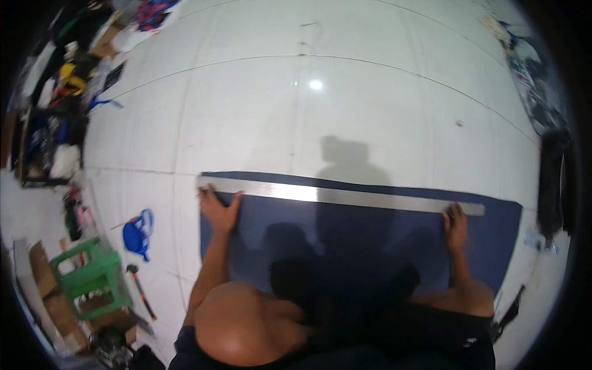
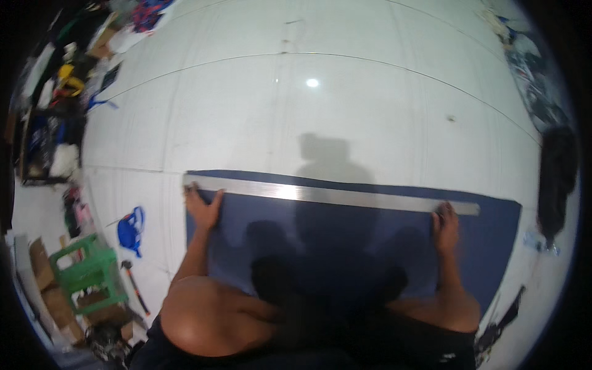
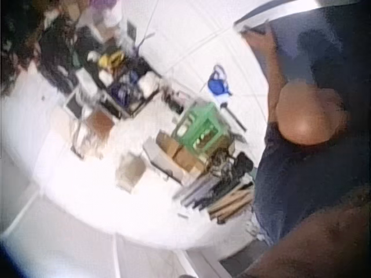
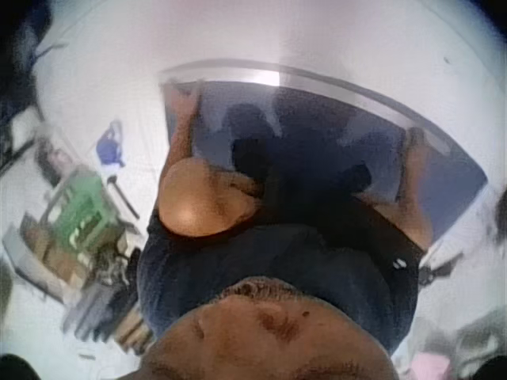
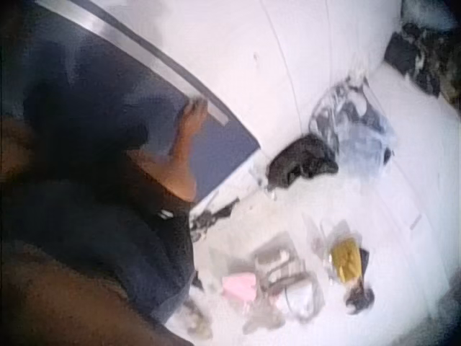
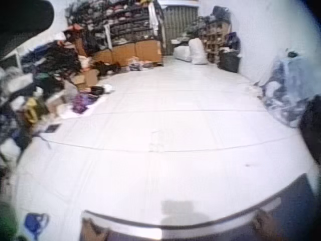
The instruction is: The person uses a straightedge and a pencil to draw lines on a piece of blue fabric, then places a cardboard pattern on the fabric and traces around it with the pencil.
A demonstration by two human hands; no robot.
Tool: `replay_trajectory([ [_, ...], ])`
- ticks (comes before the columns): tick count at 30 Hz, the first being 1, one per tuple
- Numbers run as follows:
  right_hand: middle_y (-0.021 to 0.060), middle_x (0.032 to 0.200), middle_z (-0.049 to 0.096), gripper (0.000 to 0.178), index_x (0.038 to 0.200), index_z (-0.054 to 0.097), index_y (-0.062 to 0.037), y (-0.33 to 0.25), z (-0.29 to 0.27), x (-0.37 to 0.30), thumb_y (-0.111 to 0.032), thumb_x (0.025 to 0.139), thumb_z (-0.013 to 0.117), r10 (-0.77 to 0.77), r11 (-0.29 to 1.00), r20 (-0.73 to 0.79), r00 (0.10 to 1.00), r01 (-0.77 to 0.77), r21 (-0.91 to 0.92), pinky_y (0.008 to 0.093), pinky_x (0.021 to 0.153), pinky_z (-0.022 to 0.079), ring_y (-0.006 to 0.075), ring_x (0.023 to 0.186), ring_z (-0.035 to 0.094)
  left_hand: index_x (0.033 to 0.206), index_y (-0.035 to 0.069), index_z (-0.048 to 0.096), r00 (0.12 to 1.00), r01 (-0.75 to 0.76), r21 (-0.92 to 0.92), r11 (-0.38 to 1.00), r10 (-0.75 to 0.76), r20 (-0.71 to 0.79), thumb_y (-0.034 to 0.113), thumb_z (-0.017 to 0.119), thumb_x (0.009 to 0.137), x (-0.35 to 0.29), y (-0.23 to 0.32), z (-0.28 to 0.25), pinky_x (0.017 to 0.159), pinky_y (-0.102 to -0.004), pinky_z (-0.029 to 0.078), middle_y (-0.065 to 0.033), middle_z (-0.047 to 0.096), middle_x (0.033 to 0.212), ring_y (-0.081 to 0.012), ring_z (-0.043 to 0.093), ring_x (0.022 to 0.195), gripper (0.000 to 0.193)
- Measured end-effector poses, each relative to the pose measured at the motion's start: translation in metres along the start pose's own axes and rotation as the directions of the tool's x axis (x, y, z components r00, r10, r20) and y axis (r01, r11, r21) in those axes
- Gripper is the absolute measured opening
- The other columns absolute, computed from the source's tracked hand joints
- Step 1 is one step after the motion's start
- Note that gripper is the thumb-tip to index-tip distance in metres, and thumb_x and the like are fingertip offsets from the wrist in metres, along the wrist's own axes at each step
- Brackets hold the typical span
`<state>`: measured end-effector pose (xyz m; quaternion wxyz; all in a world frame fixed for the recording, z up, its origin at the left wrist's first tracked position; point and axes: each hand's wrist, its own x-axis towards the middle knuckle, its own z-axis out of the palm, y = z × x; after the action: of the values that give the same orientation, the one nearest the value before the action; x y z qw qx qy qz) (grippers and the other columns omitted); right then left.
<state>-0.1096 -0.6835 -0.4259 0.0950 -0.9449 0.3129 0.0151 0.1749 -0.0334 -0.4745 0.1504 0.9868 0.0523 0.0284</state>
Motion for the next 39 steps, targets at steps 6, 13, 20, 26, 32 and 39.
replay_trajectory([
  [6, 0.0119, 0.144, 0.059, 0.047, 0.129, 0.067, -0.0097, 0.004, 0.007, 0.007, -0.04, 0.094, 0.072, 0.006, 0.998, -0.067, 0.998, -0.001, 0.07, 0.0447, 0.11, 0.045, 0.0342, 0.133, 0.054, 0.152, -0.015, 0.03, 0.967, 0.053, -0.022, 0.998, -0.046, 0.252, 0.055, 0.073, 0.09, 0.015, -0.003, -0.004, 0.127, -0.0493, 0.017, -0.0351, 0.025, 0.161, -0.045, 0.021, 0.153, 0.103],
  [13, 0.0108, 0.145, 0.057, 0.047, 0.133, 0.065, -0.0142, -0.015, -0.008, -0.002, -0.039, 0.094, 0.071, 0.037, 0.998, -0.082, 0.996, -0.032, 0.05, 0.0445, 0.107, 0.049, 0.0335, 0.132, 0.055, 0.155, -0.009, 0.031, 0.958, 0.073, 0.197, 0.978, -0.124, 0.259, 0.07, 0.072, 0.082, 0.022, 0.003, -0.016, 0.125, -0.0528, 0.023, -0.0362, 0.024, 0.161, -0.0483, 0.023, 0.152, 0.115],
  [20, 0.0172, 0.128, 0.061, 0.026, 0.106, 0.071, -0.0039, -0.065, -0.06, 0.072, -0.026, 0.092, 0.07, -0.088, 0.993, -0.127, 0.988, 0.097, 0.07, 0.0452, 0.099, 0.051, 0.0357, 0.12, 0.059, 0.152, -0.013, 0.032, 0.925, 0.112, 0.097, 0.989, -0.139, 0.352, 0.067, 0.079, 0.076, 0.037, 0.008, -0.036, 0.126, -0.0507, 0.019, -0.037, 0.026, 0.16, -0.0463, 0.02, 0.153, 0.121],
  [26, 0.0196, 0.097, 0.063, 0.037, 0.1, 0.069, 0.0017, -0.278, -0.122, 0.13, -0.031, 0.107, 0.053, -0.629, 0.774, 0.248, 0.737, 0.625, 0.104, 0.048, 0.088, 0.05, 0.0382, 0.094, 0.061, 0.159, -0.005, 0.026, 0.974, 0.105, 0.222, 0.969, -0.146, 0.175, 0.083, 0.062, 0.08, 0.014, 0.0, -0.019, 0.122, -0.0663, 0.012, -0.0311, 0.02, 0.165, -0.0418, 0.014, 0.157, 0.124],
  [32, 0.0194, 0.111, 0.073, 0.041, 0.119, 0.069, 0.0008, -0.45, -0.021, 0.104, -0.034, 0.109, 0.05, -0.757, 0.644, 0.329, 0.565, 0.557, 0.525, 0.0407, 0.093, 0.053, 0.0331, 0.102, 0.07, 0.156, -0.004, 0.033, 0.984, 0.167, 0.049, 0.985, -0.17, 0.062, 0.07, 0.061, 0.089, 0.008, 0.027, -0.014, 0.124, -0.0606, 0.002, -0.0273, 0.02, 0.166, -0.04, 0.011, 0.157, 0.104],
  [39, 0.0195, 0.108, 0.074, 0.028, 0.111, 0.072, 0.0, -0.61, 0.096, 0.013, -0.023, 0.1, 0.06, -0.777, 0.376, 0.125, 0.617, 0.296, 0.878, 0.0426, 0.091, 0.054, 0.0352, 0.101, 0.07, 0.155, -0.002, 0.034, 0.989, 0.149, 0.026, 0.988, -0.15, 0.012, 0.066, 0.061, 0.089, 0.002, 0.016, -0.005, 0.123, -0.0634, 0.005, -0.0276, 0.021, 0.165, -0.0413, 0.015, 0.156, 0.098],
])
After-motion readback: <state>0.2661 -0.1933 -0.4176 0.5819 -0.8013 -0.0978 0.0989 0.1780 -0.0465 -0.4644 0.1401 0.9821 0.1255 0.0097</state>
